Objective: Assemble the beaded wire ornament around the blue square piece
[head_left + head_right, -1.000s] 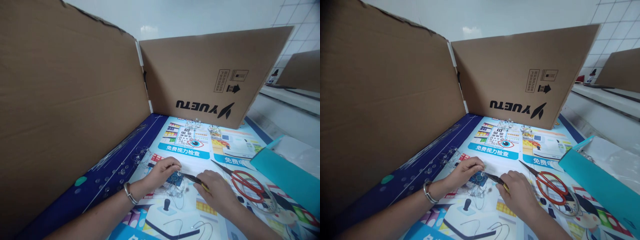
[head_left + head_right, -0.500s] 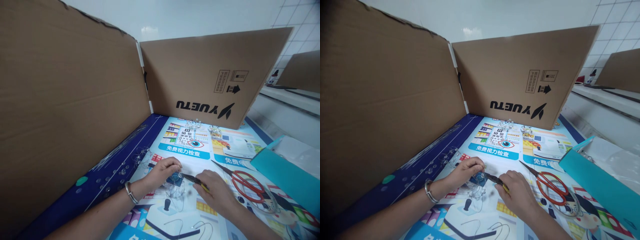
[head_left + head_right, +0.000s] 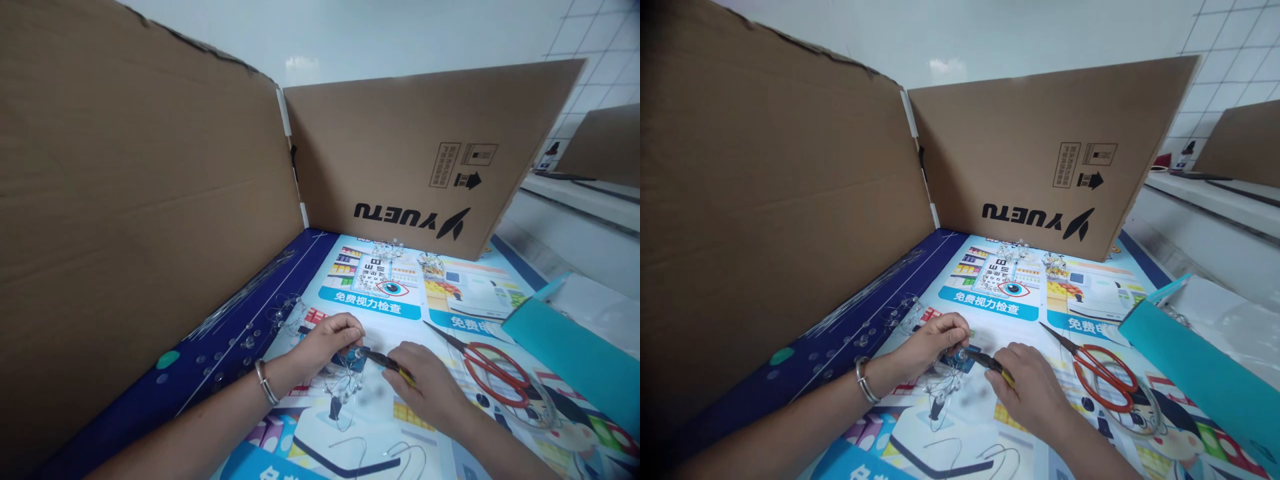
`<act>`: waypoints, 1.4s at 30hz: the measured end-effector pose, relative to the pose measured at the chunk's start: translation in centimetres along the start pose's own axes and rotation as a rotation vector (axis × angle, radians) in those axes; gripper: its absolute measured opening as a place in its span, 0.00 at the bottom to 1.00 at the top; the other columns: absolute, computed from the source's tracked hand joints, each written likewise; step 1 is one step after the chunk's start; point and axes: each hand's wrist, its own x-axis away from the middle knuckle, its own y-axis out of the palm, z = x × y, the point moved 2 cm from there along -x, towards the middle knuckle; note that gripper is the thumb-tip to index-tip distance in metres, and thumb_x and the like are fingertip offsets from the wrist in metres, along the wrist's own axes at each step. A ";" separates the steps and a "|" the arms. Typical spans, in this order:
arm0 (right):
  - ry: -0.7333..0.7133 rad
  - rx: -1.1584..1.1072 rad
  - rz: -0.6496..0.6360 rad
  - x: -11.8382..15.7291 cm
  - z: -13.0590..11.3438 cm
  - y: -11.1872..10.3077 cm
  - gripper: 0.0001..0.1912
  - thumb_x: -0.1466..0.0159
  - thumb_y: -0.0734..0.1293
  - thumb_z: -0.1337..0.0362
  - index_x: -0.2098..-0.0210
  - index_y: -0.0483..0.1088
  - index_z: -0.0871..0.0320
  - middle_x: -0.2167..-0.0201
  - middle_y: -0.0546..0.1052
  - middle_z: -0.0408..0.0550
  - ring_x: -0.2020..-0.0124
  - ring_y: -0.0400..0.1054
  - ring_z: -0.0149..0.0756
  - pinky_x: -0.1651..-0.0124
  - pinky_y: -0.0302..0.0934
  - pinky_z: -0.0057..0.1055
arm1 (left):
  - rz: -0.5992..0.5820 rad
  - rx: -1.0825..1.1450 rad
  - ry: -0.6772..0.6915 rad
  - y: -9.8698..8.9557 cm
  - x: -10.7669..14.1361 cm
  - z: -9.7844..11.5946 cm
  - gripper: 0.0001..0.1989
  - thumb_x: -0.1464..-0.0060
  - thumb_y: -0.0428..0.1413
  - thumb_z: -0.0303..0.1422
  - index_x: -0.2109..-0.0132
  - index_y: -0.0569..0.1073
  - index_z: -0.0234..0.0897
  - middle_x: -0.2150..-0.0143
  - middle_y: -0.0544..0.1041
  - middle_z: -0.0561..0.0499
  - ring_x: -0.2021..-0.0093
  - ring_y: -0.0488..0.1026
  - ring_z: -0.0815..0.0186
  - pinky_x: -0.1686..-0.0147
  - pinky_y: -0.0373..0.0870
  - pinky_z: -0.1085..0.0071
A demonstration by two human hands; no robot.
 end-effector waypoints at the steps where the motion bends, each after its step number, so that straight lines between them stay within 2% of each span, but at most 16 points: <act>1: 0.000 -0.008 0.000 0.0 -0.1 0.0 0.10 0.37 0.57 0.59 0.72 0.60 0.56 0.73 0.66 0.44 0.69 0.60 0.34 0.66 0.51 0.30 | 0.003 0.019 -0.006 0.0 0.0 0.0 0.09 0.48 0.54 0.36 0.69 0.68 0.33 0.73 0.68 0.53 0.78 0.58 0.76 0.77 0.53 0.77; 10: 0.013 -0.061 -0.011 -0.3 -0.7 -0.2 0.13 0.36 0.55 0.58 0.76 0.56 0.56 0.76 0.64 0.41 0.73 0.59 0.31 0.71 0.50 0.27 | 0.035 0.066 -0.047 0.2 0.1 0.3 0.11 0.51 0.56 0.38 0.69 0.67 0.34 0.75 0.68 0.54 0.79 0.58 0.75 0.78 0.53 0.77; 15: 0.053 -0.017 -0.011 -0.2 -0.6 -0.2 0.11 0.37 0.56 0.59 0.74 0.59 0.56 0.75 0.66 0.42 0.72 0.61 0.32 0.69 0.51 0.27 | 0.058 -0.026 -0.032 0.1 0.1 0.5 0.12 0.51 0.55 0.40 0.70 0.67 0.34 0.75 0.67 0.54 0.78 0.58 0.74 0.77 0.54 0.77; 20: 0.153 0.083 0.002 -0.3 0.4 -0.7 0.09 0.38 0.57 0.58 0.70 0.64 0.55 0.72 0.68 0.44 0.68 0.63 0.35 0.67 0.52 0.28 | 0.211 -0.240 0.080 -0.5 -0.1 0.2 0.08 0.47 0.51 0.36 0.68 0.68 0.34 0.72 0.67 0.54 0.72 0.61 0.72 0.71 0.58 0.76; 23: 0.184 0.108 -0.034 -0.1 0.5 -1.7 0.10 0.39 0.58 0.58 0.71 0.66 0.55 0.72 0.69 0.45 0.68 0.64 0.35 0.69 0.52 0.27 | 0.271 -0.332 0.151 -0.8 -0.3 0.0 0.07 0.46 0.49 0.34 0.67 0.69 0.35 0.70 0.68 0.53 0.68 0.63 0.69 0.67 0.60 0.74; 25: 0.167 0.098 -0.091 0.3 0.2 -2.3 0.09 0.40 0.59 0.59 0.72 0.66 0.55 0.73 0.69 0.44 0.70 0.64 0.34 0.70 0.51 0.27 | 0.287 -0.383 0.174 -0.9 -0.3 0.1 0.07 0.46 0.48 0.33 0.67 0.69 0.35 0.70 0.67 0.53 0.68 0.63 0.69 0.67 0.59 0.74; 28: 0.037 0.069 -0.282 1.4 -1.1 -2.6 0.05 0.47 0.66 0.59 0.72 0.68 0.52 0.73 0.71 0.41 0.71 0.64 0.34 0.72 0.50 0.27 | 0.309 -0.432 0.194 -1.0 -0.3 0.4 0.08 0.45 0.47 0.32 0.68 0.68 0.35 0.71 0.66 0.54 0.69 0.61 0.69 0.68 0.58 0.74; 29: -0.009 0.086 -0.316 1.7 -1.6 -2.5 0.08 0.49 0.68 0.58 0.71 0.68 0.52 0.71 0.71 0.42 0.69 0.65 0.36 0.71 0.50 0.27 | 0.313 -0.440 0.196 -1.1 -0.3 0.4 0.08 0.45 0.47 0.33 0.68 0.68 0.35 0.72 0.66 0.54 0.69 0.61 0.69 0.68 0.58 0.74; 32: -0.068 0.218 -0.346 2.3 -3.2 -2.4 0.09 0.51 0.68 0.60 0.69 0.69 0.53 0.69 0.73 0.46 0.67 0.66 0.41 0.69 0.52 0.30 | 0.322 -0.447 0.185 -1.1 -0.3 0.5 0.08 0.46 0.47 0.33 0.68 0.68 0.35 0.73 0.65 0.55 0.70 0.60 0.69 0.69 0.58 0.75; 35: -0.115 0.286 -0.400 2.1 -4.5 -2.3 0.05 0.47 0.64 0.67 0.70 0.70 0.54 0.70 0.74 0.47 0.69 0.68 0.40 0.70 0.51 0.31 | 0.326 -0.444 0.174 -1.1 -0.3 0.5 0.08 0.46 0.47 0.33 0.68 0.68 0.36 0.73 0.65 0.55 0.70 0.60 0.69 0.69 0.58 0.74; 38: -0.126 0.343 -0.395 1.8 -4.8 -2.1 0.08 0.48 0.61 0.72 0.71 0.70 0.55 0.72 0.74 0.47 0.72 0.68 0.39 0.72 0.49 0.31 | 0.328 -0.454 0.165 -1.0 -0.2 0.6 0.08 0.46 0.47 0.34 0.69 0.68 0.36 0.73 0.64 0.55 0.70 0.60 0.69 0.69 0.58 0.74; 42: -0.146 0.391 -0.282 1.8 -3.3 -1.3 0.10 0.50 0.60 0.74 0.73 0.68 0.55 0.74 0.73 0.46 0.73 0.65 0.37 0.71 0.48 0.32 | 0.328 -0.457 0.159 -1.0 -0.1 0.7 0.09 0.46 0.47 0.35 0.69 0.68 0.37 0.73 0.64 0.54 0.70 0.60 0.69 0.69 0.58 0.74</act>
